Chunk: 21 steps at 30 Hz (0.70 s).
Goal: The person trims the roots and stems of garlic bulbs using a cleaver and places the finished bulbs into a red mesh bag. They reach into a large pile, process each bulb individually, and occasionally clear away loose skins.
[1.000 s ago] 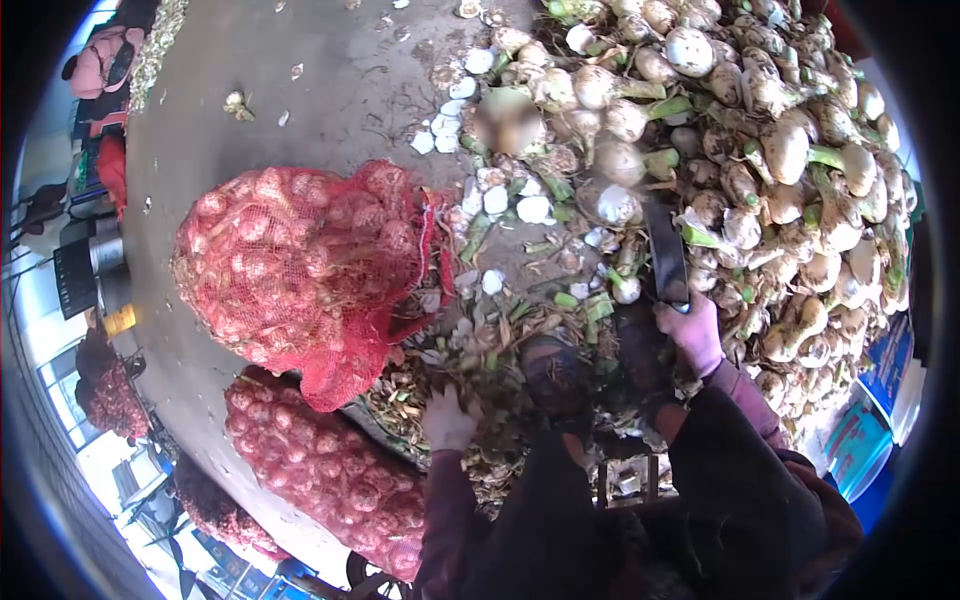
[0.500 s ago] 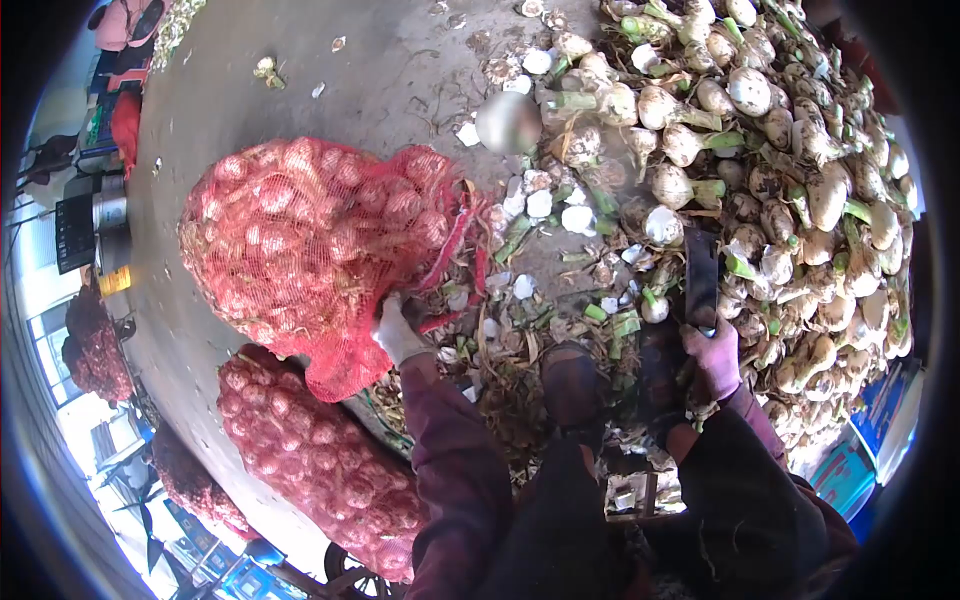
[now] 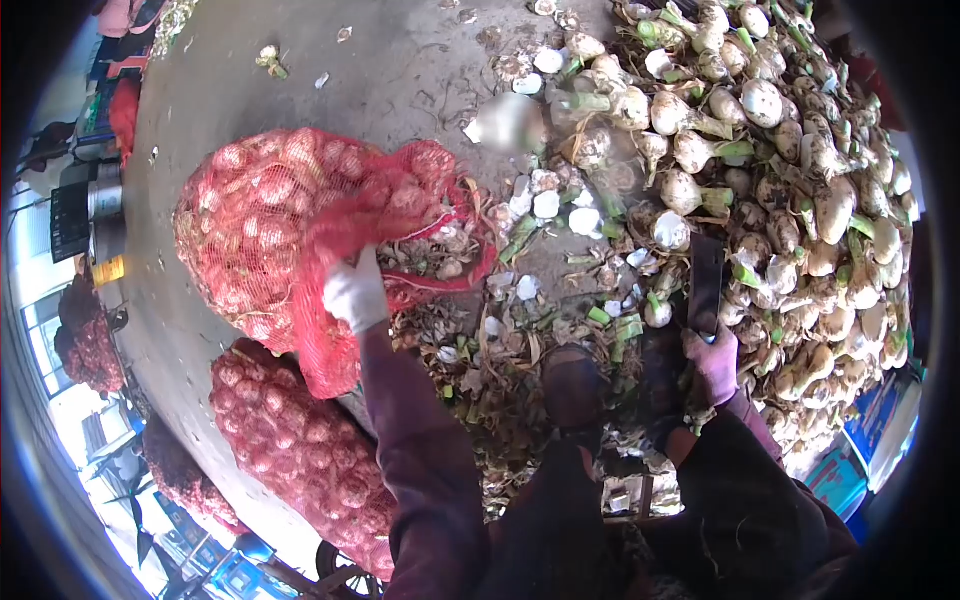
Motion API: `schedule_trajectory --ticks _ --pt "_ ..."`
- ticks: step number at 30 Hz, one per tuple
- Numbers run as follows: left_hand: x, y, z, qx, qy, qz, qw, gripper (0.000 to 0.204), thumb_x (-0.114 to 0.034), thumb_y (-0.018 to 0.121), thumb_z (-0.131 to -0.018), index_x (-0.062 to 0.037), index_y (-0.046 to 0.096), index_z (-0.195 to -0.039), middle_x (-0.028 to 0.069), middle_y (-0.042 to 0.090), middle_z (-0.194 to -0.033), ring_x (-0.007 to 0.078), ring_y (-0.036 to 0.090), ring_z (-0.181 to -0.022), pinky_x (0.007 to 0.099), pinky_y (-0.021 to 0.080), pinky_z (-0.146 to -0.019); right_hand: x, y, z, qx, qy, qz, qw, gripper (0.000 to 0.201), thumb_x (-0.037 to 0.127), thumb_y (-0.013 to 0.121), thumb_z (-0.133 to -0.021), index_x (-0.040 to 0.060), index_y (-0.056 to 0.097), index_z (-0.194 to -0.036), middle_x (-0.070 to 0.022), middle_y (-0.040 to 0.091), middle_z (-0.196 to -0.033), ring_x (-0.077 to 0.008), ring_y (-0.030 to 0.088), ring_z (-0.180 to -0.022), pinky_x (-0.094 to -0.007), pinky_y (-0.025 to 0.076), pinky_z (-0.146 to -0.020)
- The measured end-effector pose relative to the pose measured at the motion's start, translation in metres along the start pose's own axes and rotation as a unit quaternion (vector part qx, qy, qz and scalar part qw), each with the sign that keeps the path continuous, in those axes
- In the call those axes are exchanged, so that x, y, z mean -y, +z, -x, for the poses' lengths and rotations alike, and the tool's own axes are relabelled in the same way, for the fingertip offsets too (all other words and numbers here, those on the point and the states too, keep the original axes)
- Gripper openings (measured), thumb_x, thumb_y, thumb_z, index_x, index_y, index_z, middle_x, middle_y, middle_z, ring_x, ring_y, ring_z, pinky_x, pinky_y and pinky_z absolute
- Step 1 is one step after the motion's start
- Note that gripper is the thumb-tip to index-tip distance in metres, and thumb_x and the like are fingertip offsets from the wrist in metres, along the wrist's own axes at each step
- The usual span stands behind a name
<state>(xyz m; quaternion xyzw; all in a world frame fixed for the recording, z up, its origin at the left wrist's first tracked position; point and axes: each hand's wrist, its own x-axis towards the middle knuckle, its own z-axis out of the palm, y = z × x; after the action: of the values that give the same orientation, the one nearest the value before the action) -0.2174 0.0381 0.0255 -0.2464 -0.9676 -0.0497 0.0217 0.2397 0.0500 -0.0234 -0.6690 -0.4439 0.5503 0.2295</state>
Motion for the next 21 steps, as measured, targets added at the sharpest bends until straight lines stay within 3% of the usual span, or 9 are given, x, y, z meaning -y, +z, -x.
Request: schedule_trajectory --ticks 1,2,4,8,10,11,13,17,21 --pt "0.000 0.014 -0.011 -0.042 0.062 -0.032 0.997 0.074 -0.048 0.066 -0.072 -0.0052 0.042 -0.127 0.0138 0.062 -0.083 0.0310 0.062 -0.067 0.0435 0.052 -0.061 -0.002 0.000 0.000 -0.014 -0.010 0.007 1.000 0.016 0.007 0.063 -0.076 -0.0007 0.060 -0.090 0.0002 0.059 -0.070 -0.0044 0.050 -0.060 -0.0221 0.043 -0.053" --pt "-0.017 0.012 -0.016 -0.074 0.091 -0.062 0.991 0.068 -0.047 0.065 -0.073 -0.0041 0.046 -0.123 0.0169 0.061 -0.093 0.0322 0.062 -0.077 0.0440 0.051 -0.067 0.000 -0.001 0.000 -0.012 -0.012 0.010 1.000 0.016 0.007 0.063 -0.076 -0.0007 0.060 -0.090 0.0002 0.059 -0.070 -0.0044 0.050 -0.060 -0.0221 0.043 -0.053" --pt "-0.046 0.000 -0.036 0.104 0.144 -0.126 0.976 0.061 -0.047 0.063 -0.074 -0.0041 0.051 -0.116 0.0188 0.058 -0.101 0.0339 0.060 -0.089 0.0453 0.049 -0.074 0.006 0.000 0.001 0.003 0.027 0.026 0.999 0.017 0.007 0.064 -0.076 -0.0014 0.061 -0.091 0.0001 0.060 -0.071 -0.0038 0.049 -0.061 -0.0221 0.043 -0.055" --pt "-0.065 0.027 -0.058 0.058 0.209 -0.107 0.970 0.057 -0.051 0.059 -0.075 -0.0032 0.057 -0.105 0.0230 0.057 -0.104 0.0371 0.055 -0.101 0.0465 0.046 -0.083 0.009 0.004 0.002 -0.013 0.018 0.029 0.999 0.018 0.007 0.064 -0.076 -0.0014 0.061 -0.091 0.0011 0.060 -0.070 -0.0037 0.049 -0.060 -0.0223 0.043 -0.054" --pt "-0.080 0.029 -0.062 0.126 0.193 -0.156 0.961 0.058 -0.046 0.062 -0.076 -0.0055 0.053 -0.116 0.0212 0.054 -0.114 0.0357 0.051 -0.110 0.0465 0.044 -0.087 0.006 0.005 0.002 -0.018 -0.001 0.036 0.999 0.018 0.007 0.064 -0.076 -0.0016 0.061 -0.092 0.0014 0.060 -0.068 -0.0038 0.048 -0.059 -0.0220 0.043 -0.053" --pt "-0.079 0.036 -0.069 0.127 0.207 -0.174 0.954 0.059 -0.048 0.062 -0.075 -0.0051 0.055 -0.114 0.0216 0.055 -0.113 0.0355 0.049 -0.113 0.0452 0.042 -0.091 0.008 0.006 0.002 -0.016 0.000 0.038 0.999 0.018 0.007 0.064 -0.076 -0.0016 0.061 -0.092 0.0014 0.060 -0.068 -0.0038 0.048 -0.059 -0.0220 0.043 -0.053" --pt "-0.076 0.034 -0.069 0.142 0.230 -0.176 0.947 0.059 -0.051 0.062 -0.074 -0.0040 0.057 -0.110 0.0216 0.057 -0.110 0.0357 0.049 -0.112 0.0443 0.042 -0.092 0.014 0.005 0.005 -0.006 0.050 0.004 0.999 0.019 0.008 0.064 -0.076 -0.0016 0.061 -0.092 0.0015 0.060 -0.069 -0.0037 0.049 -0.058 -0.0219 0.043 -0.052" --pt "-0.084 0.008 -0.037 0.221 0.258 -0.187 0.922 0.067 -0.063 0.059 -0.071 -0.0002 0.064 -0.095 0.0216 0.060 -0.102 0.0370 0.052 -0.104 0.0422 0.040 -0.093 0.018 0.007 0.005 -0.007 0.031 0.038 0.999 0.022 0.009 0.065 -0.076 -0.0012 0.061 -0.095 -0.0001 0.062 -0.070 -0.0034 0.051 -0.061 -0.0225 0.045 -0.055" --pt "-0.043 0.019 0.004 0.137 0.264 -0.164 0.941 0.051 -0.048 0.065 -0.074 -0.0015 0.061 -0.096 0.0193 0.061 -0.091 0.0316 0.058 -0.094 0.0427 0.047 -0.079 -0.002 0.002 0.003 -0.025 0.020 0.074 0.997 0.025 0.010 0.066 -0.075 -0.0005 0.061 -0.097 -0.0018 0.063 -0.071 -0.0040 0.052 -0.064 -0.0235 0.046 -0.059"
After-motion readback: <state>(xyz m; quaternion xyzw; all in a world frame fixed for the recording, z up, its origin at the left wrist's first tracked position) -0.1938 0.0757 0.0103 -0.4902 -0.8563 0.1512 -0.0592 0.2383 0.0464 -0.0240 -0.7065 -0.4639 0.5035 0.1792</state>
